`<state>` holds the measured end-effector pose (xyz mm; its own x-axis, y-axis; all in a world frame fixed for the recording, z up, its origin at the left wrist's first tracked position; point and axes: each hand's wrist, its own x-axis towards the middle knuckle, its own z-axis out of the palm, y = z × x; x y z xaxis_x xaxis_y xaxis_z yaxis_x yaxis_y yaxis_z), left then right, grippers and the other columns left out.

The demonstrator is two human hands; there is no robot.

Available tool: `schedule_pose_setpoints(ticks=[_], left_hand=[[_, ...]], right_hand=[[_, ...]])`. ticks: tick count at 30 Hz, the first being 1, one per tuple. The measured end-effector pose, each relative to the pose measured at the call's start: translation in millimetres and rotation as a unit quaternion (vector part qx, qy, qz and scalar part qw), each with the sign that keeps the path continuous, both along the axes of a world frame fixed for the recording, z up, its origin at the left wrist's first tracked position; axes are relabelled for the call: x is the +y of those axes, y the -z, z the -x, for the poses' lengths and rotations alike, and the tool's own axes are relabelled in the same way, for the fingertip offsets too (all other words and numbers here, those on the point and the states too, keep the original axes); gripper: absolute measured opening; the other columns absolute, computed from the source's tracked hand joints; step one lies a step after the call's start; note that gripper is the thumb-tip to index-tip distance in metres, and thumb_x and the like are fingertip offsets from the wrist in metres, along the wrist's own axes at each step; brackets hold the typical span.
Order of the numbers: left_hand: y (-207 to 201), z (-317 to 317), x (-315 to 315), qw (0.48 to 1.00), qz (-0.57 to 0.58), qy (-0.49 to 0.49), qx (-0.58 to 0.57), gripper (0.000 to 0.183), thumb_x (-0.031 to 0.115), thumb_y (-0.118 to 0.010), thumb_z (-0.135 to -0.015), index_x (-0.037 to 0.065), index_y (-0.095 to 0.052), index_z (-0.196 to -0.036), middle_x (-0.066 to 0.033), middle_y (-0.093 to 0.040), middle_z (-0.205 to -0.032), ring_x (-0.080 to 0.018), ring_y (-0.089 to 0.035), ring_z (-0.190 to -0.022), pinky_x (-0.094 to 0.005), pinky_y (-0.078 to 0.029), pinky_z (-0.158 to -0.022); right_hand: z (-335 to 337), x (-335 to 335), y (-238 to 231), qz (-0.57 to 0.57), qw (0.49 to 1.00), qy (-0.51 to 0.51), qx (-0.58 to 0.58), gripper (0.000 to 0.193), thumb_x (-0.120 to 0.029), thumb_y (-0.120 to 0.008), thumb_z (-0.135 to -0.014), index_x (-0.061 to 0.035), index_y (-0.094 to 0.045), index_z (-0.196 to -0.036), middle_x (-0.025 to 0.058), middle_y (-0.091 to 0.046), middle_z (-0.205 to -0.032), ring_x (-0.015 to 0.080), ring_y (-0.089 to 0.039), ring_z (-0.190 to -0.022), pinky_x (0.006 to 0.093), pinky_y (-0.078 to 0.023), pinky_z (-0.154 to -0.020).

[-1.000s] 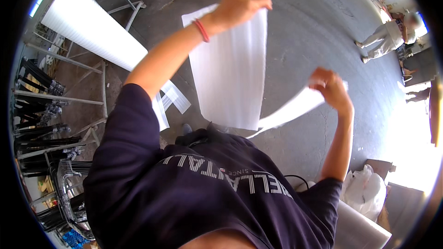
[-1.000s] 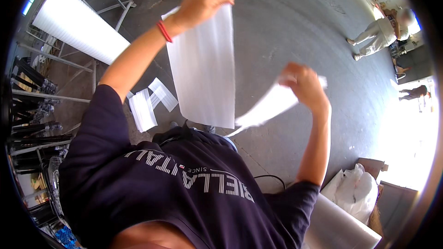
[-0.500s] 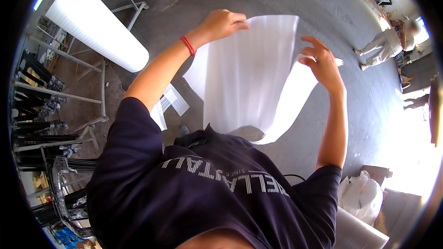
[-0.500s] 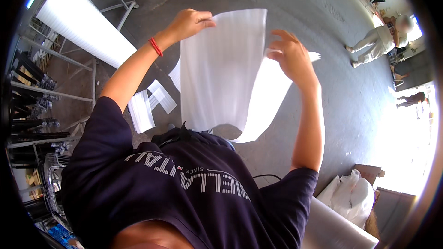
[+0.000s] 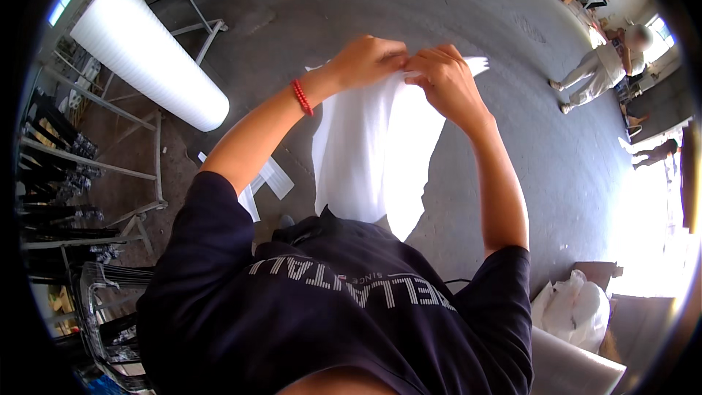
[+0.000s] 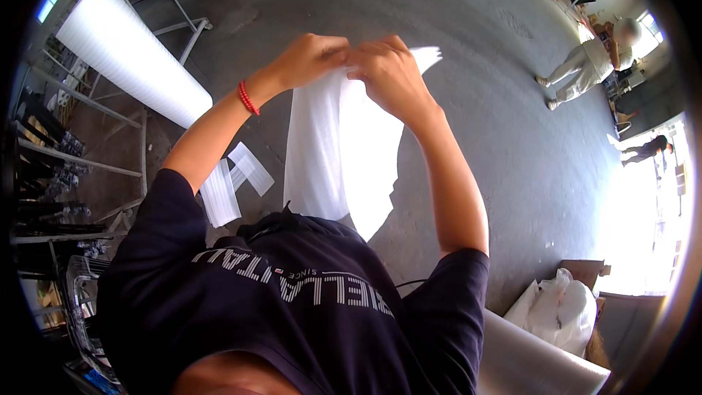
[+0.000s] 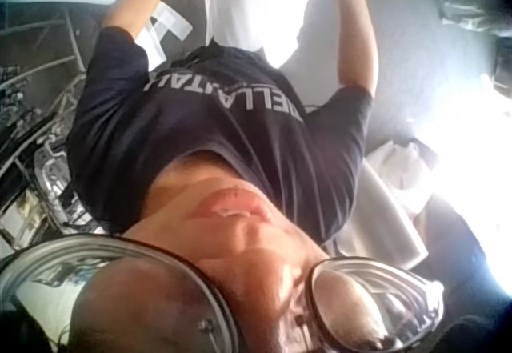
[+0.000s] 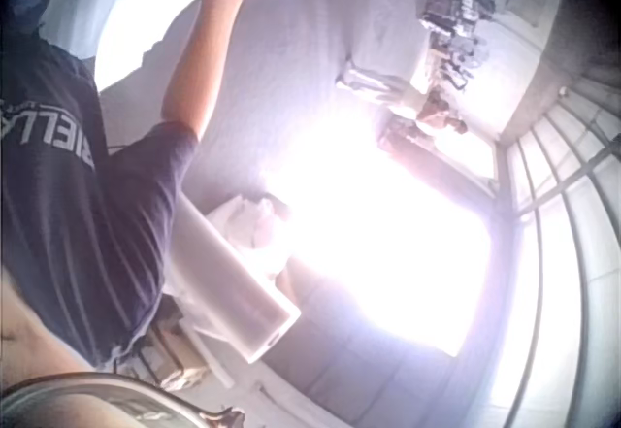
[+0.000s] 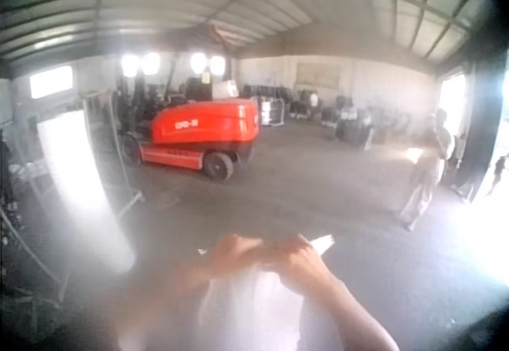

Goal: The person folds white foam sheets into rectangular pads. They use both hands to align and fold the material repeatedly, eventually placing the folded stacks on the floor.

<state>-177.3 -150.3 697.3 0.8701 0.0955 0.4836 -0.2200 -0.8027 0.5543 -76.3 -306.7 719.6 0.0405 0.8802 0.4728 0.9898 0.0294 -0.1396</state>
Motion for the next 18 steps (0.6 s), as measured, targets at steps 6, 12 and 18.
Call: schedule_pose_setpoints(ticks=[6, 12, 18], left_hand=[[-16.7, 14.3, 3.9, 1.0, 0.024, -0.002, 0.009, 0.026, 0.025, -0.053, -0.084, 0.003, -0.056, -0.072, -0.0114, -0.056, -0.064, -0.029, -0.051, -0.058, -0.0337, -0.04, -0.055], [-10.3, -3.6, 7.7, 0.997, 0.041, -0.042, -0.053, 0.024, 0.023, -0.053, -0.084, 0.005, -0.056, -0.07, -0.0118, -0.057, -0.065, -0.0288, -0.05, -0.057, -0.0329, -0.04, -0.054], [-16.7, 1.2, 120.9, 0.981, 0.005, -0.162, -0.11, 0.029, 0.027, -0.047, -0.088, 0.003, -0.056, -0.073, -0.0127, -0.059, -0.069, -0.0266, -0.06, -0.063, -0.0359, -0.044, -0.057]], right_hand=[[5.8, 8.4, -5.6, -0.073, 0.997, -0.013, 0.005, 0.006, -0.001, -0.063, -0.069, -0.003, -0.06, -0.073, 0.008, -0.061, -0.078, 0.0227, -0.057, -0.078, 0.0325, -0.04, -0.069], [6.0, 30.5, 16.2, -0.254, 0.964, 0.039, -0.062, 0.015, 0.006, -0.058, -0.059, -0.0044, -0.057, -0.07, 0.0072, -0.053, -0.067, 0.0244, -0.052, -0.066, 0.0301, -0.038, -0.067], [23.9, -35.3, 122.2, -0.065, 0.991, -0.065, -0.101, 0.023, 0.008, -0.052, -0.066, -0.0092, -0.064, -0.076, 0.0036, -0.057, -0.069, 0.0193, -0.056, -0.072, 0.0425, -0.037, -0.085]])
